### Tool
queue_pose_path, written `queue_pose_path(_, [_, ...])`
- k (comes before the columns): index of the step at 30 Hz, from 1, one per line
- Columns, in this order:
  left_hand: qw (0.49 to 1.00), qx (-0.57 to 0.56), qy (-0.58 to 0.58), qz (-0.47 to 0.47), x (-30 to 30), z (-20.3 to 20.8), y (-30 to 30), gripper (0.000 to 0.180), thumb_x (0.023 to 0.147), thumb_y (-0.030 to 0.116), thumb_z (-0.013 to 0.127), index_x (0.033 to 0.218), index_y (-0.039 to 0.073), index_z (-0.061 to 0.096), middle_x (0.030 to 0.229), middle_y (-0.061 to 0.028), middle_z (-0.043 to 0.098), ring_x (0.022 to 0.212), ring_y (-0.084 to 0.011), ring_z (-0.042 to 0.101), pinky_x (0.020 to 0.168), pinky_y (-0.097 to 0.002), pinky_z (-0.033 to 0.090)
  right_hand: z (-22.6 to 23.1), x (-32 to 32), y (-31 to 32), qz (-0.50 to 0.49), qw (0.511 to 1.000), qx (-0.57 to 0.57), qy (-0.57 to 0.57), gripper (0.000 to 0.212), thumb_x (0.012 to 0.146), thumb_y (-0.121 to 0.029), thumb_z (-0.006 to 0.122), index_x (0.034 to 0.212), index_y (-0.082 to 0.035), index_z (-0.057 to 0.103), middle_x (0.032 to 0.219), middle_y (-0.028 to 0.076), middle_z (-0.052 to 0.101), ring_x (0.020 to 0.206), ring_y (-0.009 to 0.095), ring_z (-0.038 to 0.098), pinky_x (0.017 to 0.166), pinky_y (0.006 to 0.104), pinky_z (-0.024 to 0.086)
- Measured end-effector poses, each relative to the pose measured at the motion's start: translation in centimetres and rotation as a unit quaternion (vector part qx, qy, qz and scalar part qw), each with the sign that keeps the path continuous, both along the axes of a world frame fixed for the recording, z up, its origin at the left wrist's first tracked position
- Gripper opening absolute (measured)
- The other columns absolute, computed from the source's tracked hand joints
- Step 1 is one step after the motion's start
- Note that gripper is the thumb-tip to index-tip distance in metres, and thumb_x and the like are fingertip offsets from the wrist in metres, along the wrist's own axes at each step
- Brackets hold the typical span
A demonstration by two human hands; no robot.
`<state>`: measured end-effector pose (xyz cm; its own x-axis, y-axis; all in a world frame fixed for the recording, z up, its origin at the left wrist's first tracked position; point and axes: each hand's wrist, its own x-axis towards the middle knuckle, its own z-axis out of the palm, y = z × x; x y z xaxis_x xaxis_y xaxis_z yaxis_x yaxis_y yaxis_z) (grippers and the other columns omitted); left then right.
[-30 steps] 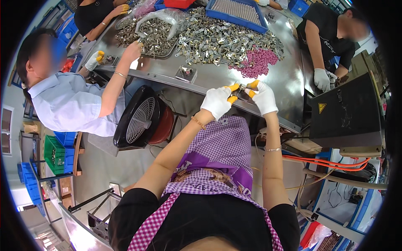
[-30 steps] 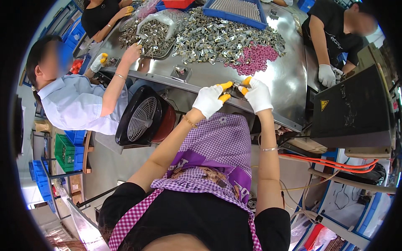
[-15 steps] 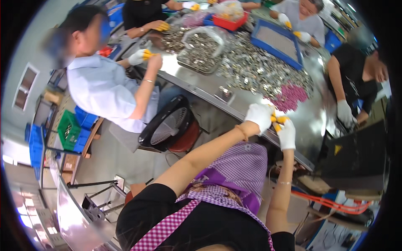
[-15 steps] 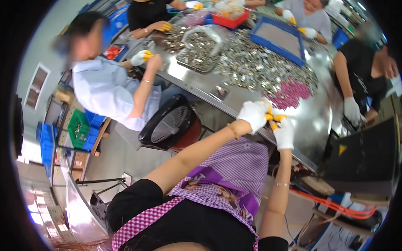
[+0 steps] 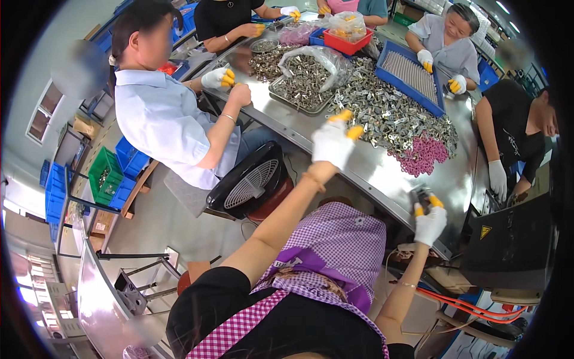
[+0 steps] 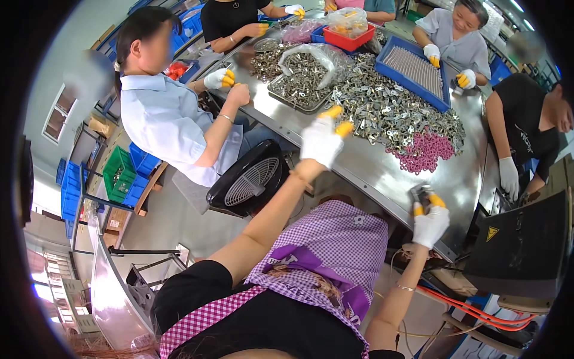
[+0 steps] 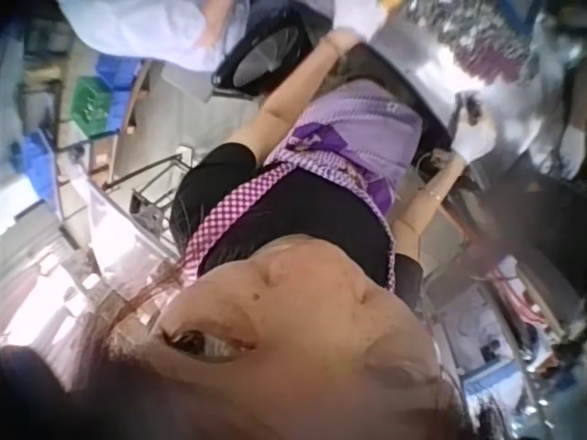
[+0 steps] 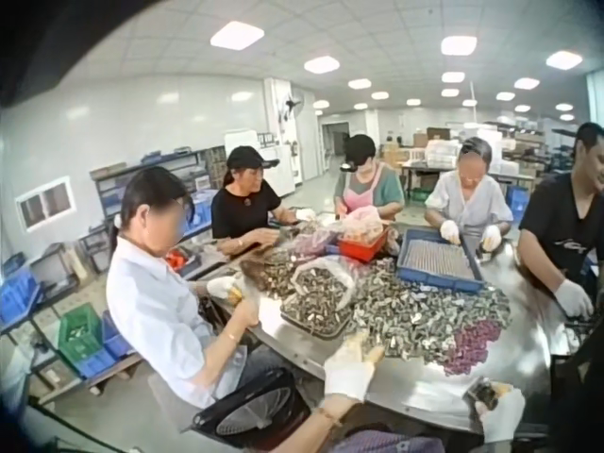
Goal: The person assembles hardware parts by picking up metal brackets and rings from the workbench, fitting the rings onto the brackets by hand, and placing the assembled pieces into fixtures.
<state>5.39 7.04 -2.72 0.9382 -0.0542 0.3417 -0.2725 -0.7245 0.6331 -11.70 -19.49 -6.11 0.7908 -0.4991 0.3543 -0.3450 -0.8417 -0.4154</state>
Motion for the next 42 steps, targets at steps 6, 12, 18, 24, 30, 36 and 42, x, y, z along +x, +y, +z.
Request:
queue_pose_path(6, [0.986, 0.013, 0.152, 0.073, 3.2, -4.5, 3.0, 0.056, 0.093, 0.05, 0.043, 0.13, 0.009, 0.052, 0.102, -0.0172, 0.067, 0.088, -0.0345, 0.065, 0.074, -0.0424, 0.05, -0.6, 2.0, -8.2, -0.201, 0.978, -0.038, 0.035, 0.043, 0.08, -0.025, 0.068, 0.118, -0.008, 0.06, 0.107, 0.012, 0.066, 0.089, 0.031, 0.063, 0.08, 0.0383, 0.05])
queue_pose_path(12, [0.977, 0.073, 0.196, -0.03, -0.4, -3.5, -1.4, 0.051, 0.091, 0.047, 0.046, 0.126, 0.01, 0.054, 0.101, -0.018, 0.067, 0.091, -0.0365, 0.064, 0.078, -0.0436, 0.049, -1.7, 3.3, -10.8, -0.231, 0.97, -0.065, 0.027, 0.039, 0.081, -0.031, 0.066, 0.112, -0.007, 0.06, 0.102, 0.012, 0.066, 0.085, 0.032, 0.064, 0.078, 0.0391, 0.051])
queue_pose_path(18, [0.987, 0.096, 0.049, -0.116, 1.0, -5.7, -5.8, 0.028, 0.088, 0.03, 0.053, 0.106, 0.013, 0.065, 0.095, -0.0153, 0.067, 0.085, -0.0309, 0.065, 0.07, -0.0425, 0.048, -1.5, 3.8, -10.7, -0.216, 0.974, -0.058, 0.017, 0.038, 0.081, -0.029, 0.066, 0.112, -0.008, 0.06, 0.103, 0.011, 0.065, 0.085, 0.031, 0.064, 0.078, 0.039, 0.051])
queue_pose_path(24, [0.965, 0.246, -0.061, -0.068, 3.5, -5.7, -7.2, 0.015, 0.083, 0.018, 0.054, 0.088, 0.013, 0.067, 0.089, -0.014, 0.067, 0.08, -0.0271, 0.066, 0.064, -0.0407, 0.047, -1.8, 3.8, -10.9, -0.215, 0.975, -0.057, 0.001, 0.037, 0.081, -0.028, 0.066, 0.113, -0.009, 0.06, 0.105, 0.01, 0.065, 0.085, 0.031, 0.064, 0.078, 0.0383, 0.051])
queue_pose_path(30, [0.959, 0.272, -0.016, -0.074, 3.9, -5.0, -7.2, 0.013, 0.083, 0.023, 0.06, 0.085, 0.011, 0.064, 0.09, -0.0133, 0.066, 0.077, -0.0313, 0.065, 0.067, -0.0426, 0.049, -1.7, 3.4, -11.2, -0.212, 0.977, -0.028, 0.005, 0.042, 0.081, -0.03, 0.067, 0.116, -0.008, 0.059, 0.109, 0.012, 0.063, 0.089, 0.033, 0.063, 0.08, 0.0398, 0.05])
queue_pose_path(36, [0.974, 0.204, 0.062, -0.075, -0.7, -1.7, -7.9, 0.016, 0.082, 0.023, 0.062, 0.089, 0.01, 0.065, 0.087, -0.0104, 0.067, 0.073, -0.0318, 0.065, 0.065, -0.0416, 0.05, -2.1, 3.5, -11.2, -0.23, 0.97, -0.071, 0.025, 0.038, 0.081, -0.031, 0.066, 0.111, -0.008, 0.061, 0.1, 0.011, 0.065, 0.084, 0.031, 0.064, 0.077, 0.039, 0.051])
queue_pose_path(42, [0.994, -0.02, -0.008, -0.112, -3.9, -7.5, -8.5, 0.017, 0.08, 0.021, 0.064, 0.092, 0.009, 0.069, 0.085, -0.0064, 0.069, 0.067, -0.0295, 0.063, 0.064, -0.039, 0.05, -1.8, 4.0, -11.4, -0.238, 0.968, -0.075, 0.036, 0.036, 0.08, -0.032, 0.067, 0.108, -0.009, 0.062, 0.099, 0.011, 0.065, 0.082, 0.031, 0.064, 0.075, 0.0399, 0.052])
